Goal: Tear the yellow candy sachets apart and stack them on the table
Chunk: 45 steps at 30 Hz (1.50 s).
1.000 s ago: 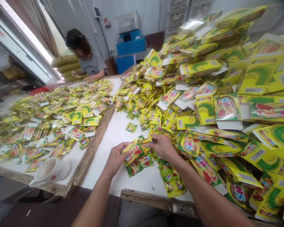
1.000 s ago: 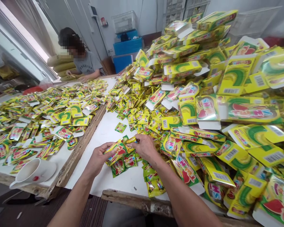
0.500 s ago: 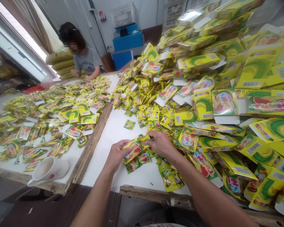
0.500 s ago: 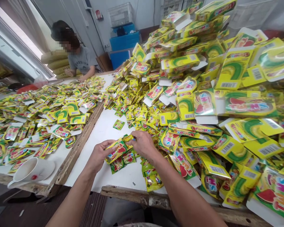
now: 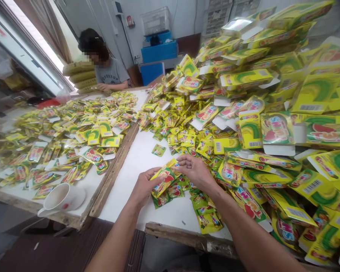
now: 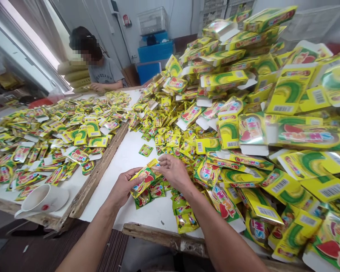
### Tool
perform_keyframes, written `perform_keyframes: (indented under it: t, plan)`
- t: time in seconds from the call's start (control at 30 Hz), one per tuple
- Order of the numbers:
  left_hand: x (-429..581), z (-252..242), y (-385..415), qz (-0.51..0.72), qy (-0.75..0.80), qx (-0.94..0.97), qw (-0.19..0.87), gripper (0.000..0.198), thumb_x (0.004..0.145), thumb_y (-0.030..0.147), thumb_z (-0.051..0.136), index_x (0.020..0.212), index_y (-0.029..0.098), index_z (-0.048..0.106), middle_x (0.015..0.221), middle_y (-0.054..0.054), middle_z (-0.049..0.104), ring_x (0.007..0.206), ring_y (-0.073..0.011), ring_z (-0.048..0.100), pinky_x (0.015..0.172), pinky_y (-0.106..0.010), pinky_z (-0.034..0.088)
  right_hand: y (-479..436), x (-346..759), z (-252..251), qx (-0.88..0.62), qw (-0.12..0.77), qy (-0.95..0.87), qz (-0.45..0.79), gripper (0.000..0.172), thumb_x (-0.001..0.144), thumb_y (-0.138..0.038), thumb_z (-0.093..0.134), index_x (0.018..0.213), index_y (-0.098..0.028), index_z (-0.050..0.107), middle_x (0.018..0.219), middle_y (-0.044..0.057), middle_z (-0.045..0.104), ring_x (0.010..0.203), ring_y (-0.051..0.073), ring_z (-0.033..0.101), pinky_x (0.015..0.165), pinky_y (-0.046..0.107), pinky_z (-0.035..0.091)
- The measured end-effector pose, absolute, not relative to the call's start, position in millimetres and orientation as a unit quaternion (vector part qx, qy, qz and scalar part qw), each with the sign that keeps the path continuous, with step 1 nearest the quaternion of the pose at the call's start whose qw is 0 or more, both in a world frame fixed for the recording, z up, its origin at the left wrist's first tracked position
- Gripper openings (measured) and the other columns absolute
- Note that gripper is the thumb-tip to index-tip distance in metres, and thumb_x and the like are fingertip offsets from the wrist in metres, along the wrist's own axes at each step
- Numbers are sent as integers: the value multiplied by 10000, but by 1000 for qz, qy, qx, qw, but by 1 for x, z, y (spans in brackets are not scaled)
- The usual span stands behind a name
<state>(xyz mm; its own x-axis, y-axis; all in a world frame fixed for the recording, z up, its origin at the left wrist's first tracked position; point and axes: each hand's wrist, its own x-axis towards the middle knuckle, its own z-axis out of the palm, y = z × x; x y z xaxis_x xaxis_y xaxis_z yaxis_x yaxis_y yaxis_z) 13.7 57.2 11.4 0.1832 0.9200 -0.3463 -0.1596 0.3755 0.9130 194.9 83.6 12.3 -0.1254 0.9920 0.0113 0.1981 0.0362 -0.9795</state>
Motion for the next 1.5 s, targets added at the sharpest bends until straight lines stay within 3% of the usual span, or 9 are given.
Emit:
perform_keyframes:
  t: [0.37, 0.5, 0.67, 0.87, 0.97, 1.07, 1.23, 1.37, 1.5]
  plan:
    - [16, 8, 58, 457, 524, 326, 641, 442, 517, 270, 823, 918, 144, 689, 754, -32, 726, 632, -178, 659, 628, -282, 522, 72, 185, 18, -499, 385, -605, 486, 248, 690, -319, 650, 885, -202, 550, 836, 39, 690, 764, 169, 622, 627, 255, 453]
    - [21, 8, 56, 448, 512, 317, 661, 387, 550, 304, 806, 879, 135, 691, 703, -31, 715, 603, -172, 654, 593, -268, 513, 68, 178, 14, -466, 352, -622, 522, 303, 702, -295, 631, 954, -224, 478, 702, -34, 648, 563, 116, 545, 503, 212, 383]
    - [29, 14, 60, 466, 492, 309, 667, 416, 574, 318, 792, 926, 131, 677, 698, -34, 710, 604, -174, 653, 601, -277, 514, 69, 176, 19, -501, 430, -586, 469, 478, 655, -244, 670, 1069, -216, 433, 805, -6, 641, 729, 144, 568, 642, 249, 419]
    - [27, 13, 60, 437, 520, 317, 662, 397, 510, 299, 822, 841, 131, 683, 660, -28, 704, 570, -155, 640, 585, -258, 503, 66, 176, 13, -477, 372, -628, 489, 474, 714, -211, 606, 1160, -211, 445, 490, -115, 438, 477, 94, 409, 513, 211, 340]
    - [8, 19, 70, 396, 547, 359, 645, 423, 485, 320, 824, 835, 130, 682, 676, -44, 706, 560, -163, 633, 576, -271, 496, 64, 174, 13, -445, 372, -649, 492, 471, 767, -196, 539, 1220, -213, 407, 642, -60, 586, 576, 108, 513, 574, 226, 404]
    - [-29, 44, 95, 416, 637, 426, 489, 459, 489, 375, 795, 856, 127, 675, 726, -62, 701, 585, -184, 621, 567, -290, 479, 67, 179, 16, -476, 419, -659, 406, 438, 784, -187, 519, 1213, -210, 433, 956, 50, 661, 834, 165, 600, 740, 306, 461]
    - [-56, 84, 140, 439, 746, 499, -35, 424, 654, 389, 647, 1010, 159, 624, 1005, -99, 655, 924, -253, 579, 785, -354, 428, 83, 199, 17, -603, 445, -607, 264, 210, 815, -215, 467, 985, -185, 586, 900, 90, 677, 835, 218, 629, 732, 344, 488]
    - [8, 63, 152, 300, 722, 603, 155, 277, 710, 429, 578, 583, 188, 629, 593, -46, 625, 651, -218, 579, 607, -294, 387, 86, 204, 16, -622, 468, -575, 251, 186, 819, -269, 467, 923, -189, 600, 861, 77, 684, 802, 209, 636, 730, 327, 498]
    - [79, 20, 161, 299, 683, 543, 386, 427, 496, 371, 769, 301, 209, 425, 291, 10, 370, 485, -192, 513, 506, -271, 319, 86, 204, 15, -634, 459, -572, 245, 197, 814, -301, 472, 895, -183, 607, 844, 80, 690, 781, 210, 642, 722, 326, 498]
